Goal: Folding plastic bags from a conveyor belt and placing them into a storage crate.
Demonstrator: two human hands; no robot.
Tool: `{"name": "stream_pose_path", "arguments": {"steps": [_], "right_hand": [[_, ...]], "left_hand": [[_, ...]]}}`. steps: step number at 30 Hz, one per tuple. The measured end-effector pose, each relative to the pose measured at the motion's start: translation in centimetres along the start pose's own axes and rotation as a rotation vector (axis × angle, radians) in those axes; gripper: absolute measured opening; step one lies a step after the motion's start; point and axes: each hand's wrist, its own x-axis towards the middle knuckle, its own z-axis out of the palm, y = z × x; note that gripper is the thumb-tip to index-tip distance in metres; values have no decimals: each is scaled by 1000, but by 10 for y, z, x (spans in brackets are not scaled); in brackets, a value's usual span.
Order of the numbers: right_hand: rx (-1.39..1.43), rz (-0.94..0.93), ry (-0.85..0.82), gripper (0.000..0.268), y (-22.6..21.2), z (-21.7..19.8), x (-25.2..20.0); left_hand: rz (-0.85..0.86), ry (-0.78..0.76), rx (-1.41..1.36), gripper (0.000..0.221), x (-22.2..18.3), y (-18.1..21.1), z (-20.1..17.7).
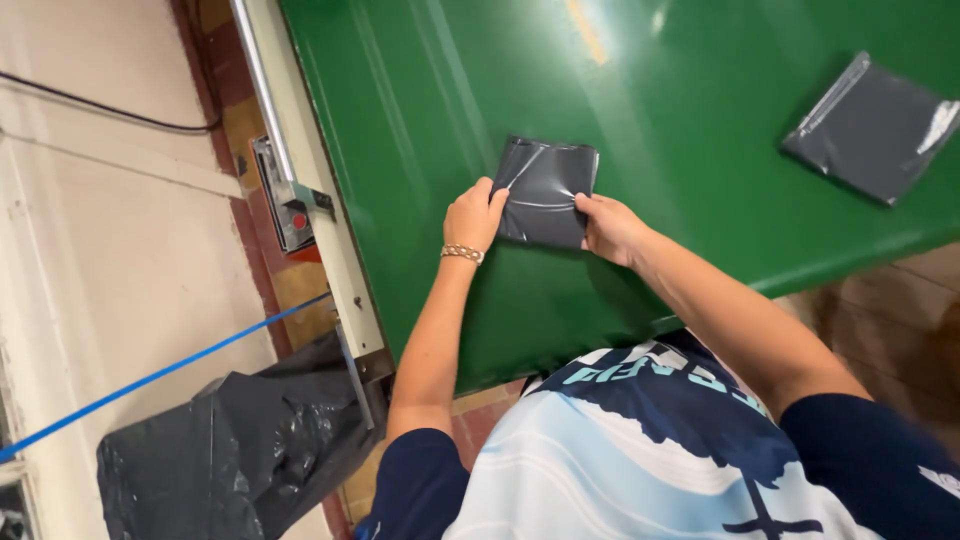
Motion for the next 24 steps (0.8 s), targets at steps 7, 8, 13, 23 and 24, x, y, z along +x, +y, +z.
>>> {"name": "stream_pose_path", "arguments": {"steps": [7, 8, 13, 23, 24], "right_hand": [[43, 29, 57, 28, 1, 13, -4], [15, -42, 55, 31, 1, 19, -12], [-197, -413, 130, 35, -8, 2, -60], [-249, -1042, 232, 70, -128, -180, -170], [-301, -1080, 267, 72, -141, -203, -175]], "left_hand": [[-87, 259, 262, 38, 9, 22, 21], [-3, 317, 202, 32, 8, 27, 16], [427, 453, 98, 24, -8, 82, -19], [434, 479, -233, 31, 38, 308, 56], [329, 424, -241, 33, 51, 330, 74]]}}
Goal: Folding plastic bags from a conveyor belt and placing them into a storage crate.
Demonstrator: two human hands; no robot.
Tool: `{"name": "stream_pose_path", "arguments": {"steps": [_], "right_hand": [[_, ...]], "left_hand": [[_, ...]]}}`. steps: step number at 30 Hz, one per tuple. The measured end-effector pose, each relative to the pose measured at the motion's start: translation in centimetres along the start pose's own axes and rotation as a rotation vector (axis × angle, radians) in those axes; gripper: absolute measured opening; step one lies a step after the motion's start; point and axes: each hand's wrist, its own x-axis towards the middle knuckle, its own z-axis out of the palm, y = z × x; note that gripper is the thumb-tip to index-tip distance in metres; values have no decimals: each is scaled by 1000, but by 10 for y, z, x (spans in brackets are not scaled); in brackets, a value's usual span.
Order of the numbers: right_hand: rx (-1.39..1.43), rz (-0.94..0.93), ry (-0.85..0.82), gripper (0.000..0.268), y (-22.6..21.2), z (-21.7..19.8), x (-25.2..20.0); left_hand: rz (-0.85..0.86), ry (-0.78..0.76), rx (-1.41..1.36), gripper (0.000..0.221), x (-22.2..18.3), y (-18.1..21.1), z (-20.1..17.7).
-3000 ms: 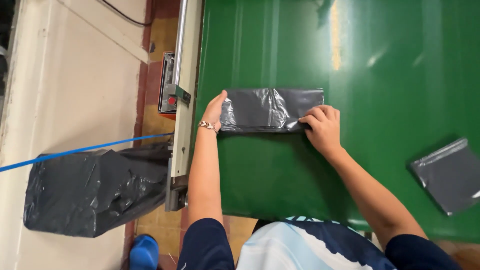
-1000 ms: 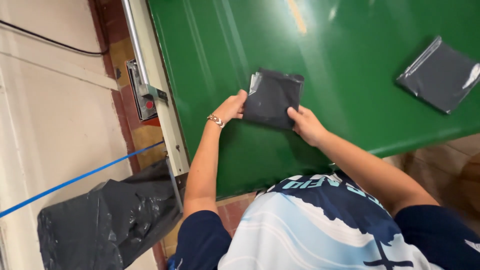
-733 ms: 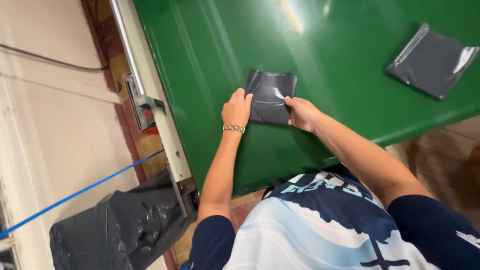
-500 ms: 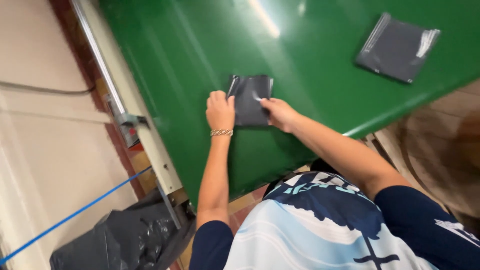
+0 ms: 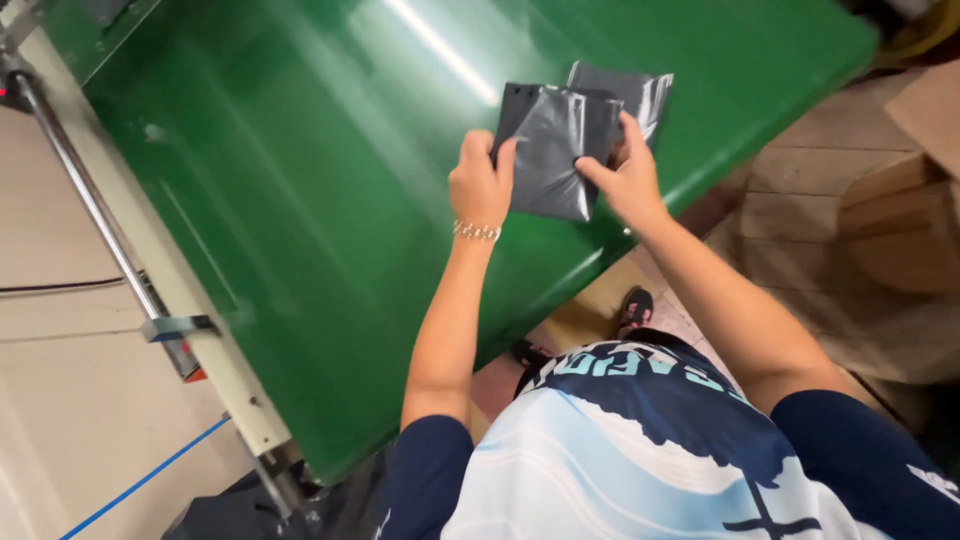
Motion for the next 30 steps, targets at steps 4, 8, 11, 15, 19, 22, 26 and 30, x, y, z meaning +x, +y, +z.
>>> {"name": "stream_pose_path", "arguments": {"steps": [4, 8, 11, 15, 19, 22, 26, 30], "right_hand": [[-321, 183, 125, 61, -2, -63, 31], [-566, 330, 131, 65, 27, -98, 46], [-573, 358, 69, 65, 9, -103, 55], [-447, 431, -2, 65, 2, -104, 62], [-505, 447, -14, 67, -1, -100, 65], [-690, 448, -40, 71, -31, -90, 56], [-1059, 391, -31, 60, -38, -98, 56], [-1392, 151, -27, 96, -44, -102, 54]], "left_hand": [[9, -50, 61, 37, 26, 32, 85], [5, -110, 219, 41, 29, 24, 143], [-58, -140, 294, 44, 28, 22, 161], [-100, -128, 388, 42, 20, 31, 155], [-70, -121, 450, 43, 23, 29, 159], [72, -124, 485, 48, 27, 33, 151], [-91, -347, 226, 40, 44, 32, 159], [29, -431, 64, 27, 48, 32, 153]]}}
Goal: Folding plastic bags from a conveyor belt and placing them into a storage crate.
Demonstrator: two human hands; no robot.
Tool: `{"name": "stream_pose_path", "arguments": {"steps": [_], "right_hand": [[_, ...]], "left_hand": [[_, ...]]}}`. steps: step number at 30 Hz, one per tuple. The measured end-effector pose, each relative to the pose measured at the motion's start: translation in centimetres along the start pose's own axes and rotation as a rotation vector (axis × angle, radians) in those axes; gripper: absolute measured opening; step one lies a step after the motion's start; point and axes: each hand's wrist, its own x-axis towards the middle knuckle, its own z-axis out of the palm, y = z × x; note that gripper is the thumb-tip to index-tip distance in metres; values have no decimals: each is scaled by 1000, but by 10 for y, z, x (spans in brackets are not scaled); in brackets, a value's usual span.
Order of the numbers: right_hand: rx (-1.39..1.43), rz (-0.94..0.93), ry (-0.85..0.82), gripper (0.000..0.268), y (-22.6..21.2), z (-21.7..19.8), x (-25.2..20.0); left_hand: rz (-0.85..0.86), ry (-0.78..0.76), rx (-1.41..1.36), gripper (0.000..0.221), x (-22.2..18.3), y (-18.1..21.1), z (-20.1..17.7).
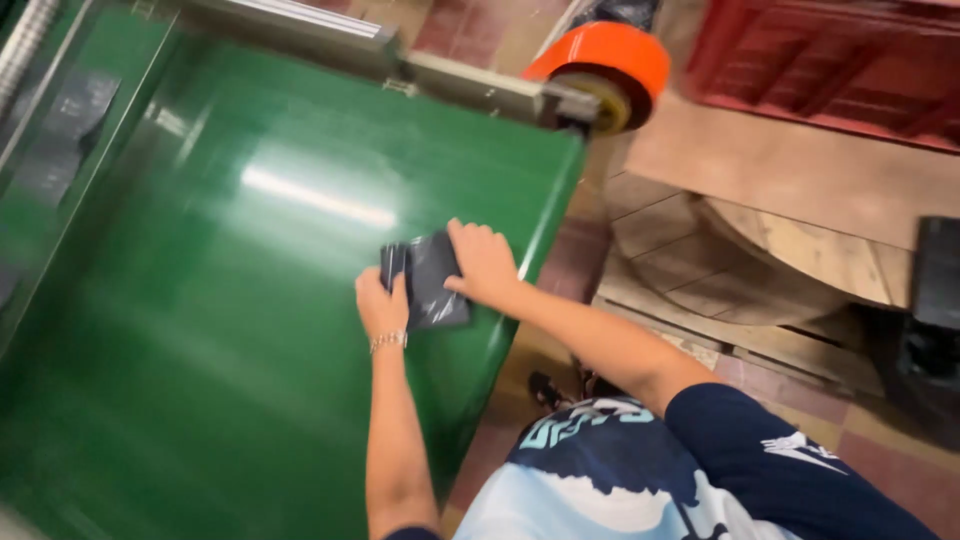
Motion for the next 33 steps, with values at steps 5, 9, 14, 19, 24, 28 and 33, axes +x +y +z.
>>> {"name": "stream_pose_path", "arguments": {"steps": [5, 9, 14, 19, 24, 28, 33], "right_hand": [[174, -291, 146, 101, 41, 0, -1], [435, -522, 115, 78, 69, -56, -18], [381, -452, 202, 44, 105, -101, -58], [443, -316, 187, 30, 163, -135, -89], [788, 91, 244, 23, 264, -171, -118], [749, 574, 387, 30, 363, -247, -111], [810, 415, 967, 40, 474, -320, -51]], "left_hand": [[491, 83, -67, 24, -22, 59, -34], [745, 131, -213, 25, -26, 107, -46], [888, 182, -290, 17, -30, 188, -61], [978, 183, -349, 13, -34, 267, -44], [801, 236, -530, 38, -40, 327, -13], [677, 100, -614, 18, -42, 351, 16], [542, 2, -610, 10, -53, 379, 34]]}}
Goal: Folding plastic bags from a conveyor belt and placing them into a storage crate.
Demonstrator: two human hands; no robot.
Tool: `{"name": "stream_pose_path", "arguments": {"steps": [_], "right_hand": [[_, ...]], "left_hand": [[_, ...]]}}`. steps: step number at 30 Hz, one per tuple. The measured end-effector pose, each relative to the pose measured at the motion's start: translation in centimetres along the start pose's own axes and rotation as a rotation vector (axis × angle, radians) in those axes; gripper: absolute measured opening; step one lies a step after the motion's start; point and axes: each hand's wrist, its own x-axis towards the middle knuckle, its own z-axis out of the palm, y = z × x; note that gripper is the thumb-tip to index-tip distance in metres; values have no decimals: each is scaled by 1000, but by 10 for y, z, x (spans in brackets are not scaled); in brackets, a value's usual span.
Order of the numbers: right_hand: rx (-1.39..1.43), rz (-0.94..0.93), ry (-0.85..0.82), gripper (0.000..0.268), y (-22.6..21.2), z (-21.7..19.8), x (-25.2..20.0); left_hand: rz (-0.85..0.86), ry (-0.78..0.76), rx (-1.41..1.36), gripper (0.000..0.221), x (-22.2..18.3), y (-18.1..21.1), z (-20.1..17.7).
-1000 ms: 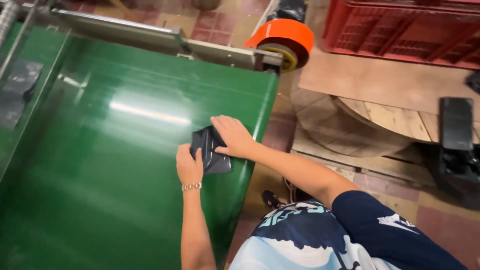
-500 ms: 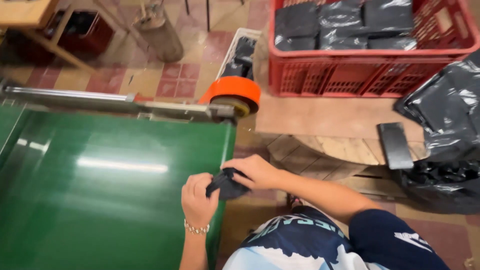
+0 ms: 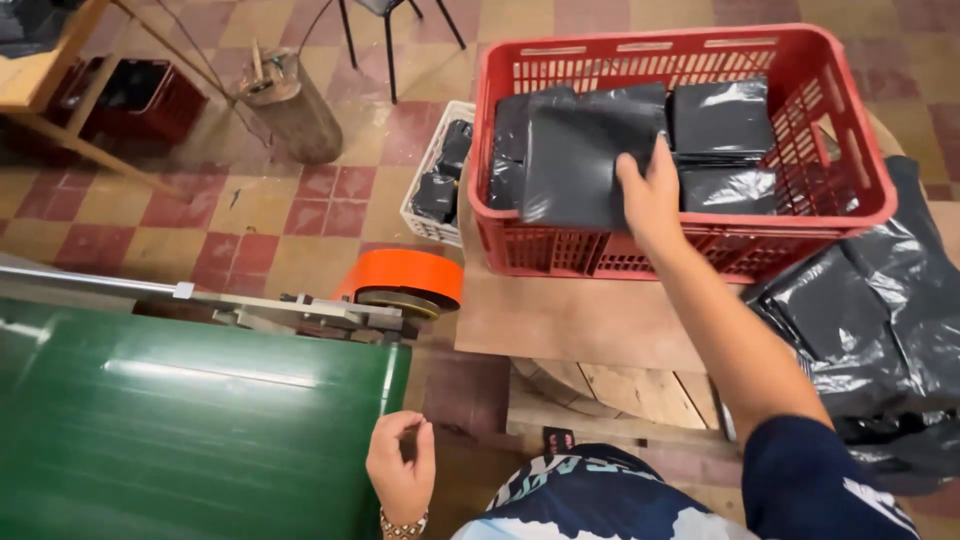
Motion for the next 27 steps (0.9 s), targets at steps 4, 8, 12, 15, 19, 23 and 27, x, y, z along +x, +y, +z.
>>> {"name": "stream_pose_path", "arguments": {"steps": [4, 8, 12, 15, 19, 23, 27], "right_hand": [[-46, 210, 12, 46, 95, 32, 72], [35, 782, -137, 45, 144, 66, 91], [-19, 953, -282, 34, 201, 78, 92], [-200, 965, -340, 34, 247, 82, 96], [-393, 1057, -526, 22, 229, 74, 97], [-1205, 646, -940, 44, 108, 71, 90], [-1364, -149, -911, 34, 111, 88, 91]], "left_hand": [[-24, 15, 72, 12, -4, 9, 12], [-60, 38, 181, 13, -23, -4, 15], [-96, 155, 251, 13, -49, -20, 18], [-127, 191, 227, 12, -61, -21, 21], [-164, 184, 247, 13, -71, -22, 22], [-232, 166, 287, 17, -76, -18, 18], [-156, 201, 290, 14, -80, -21, 19]]}}
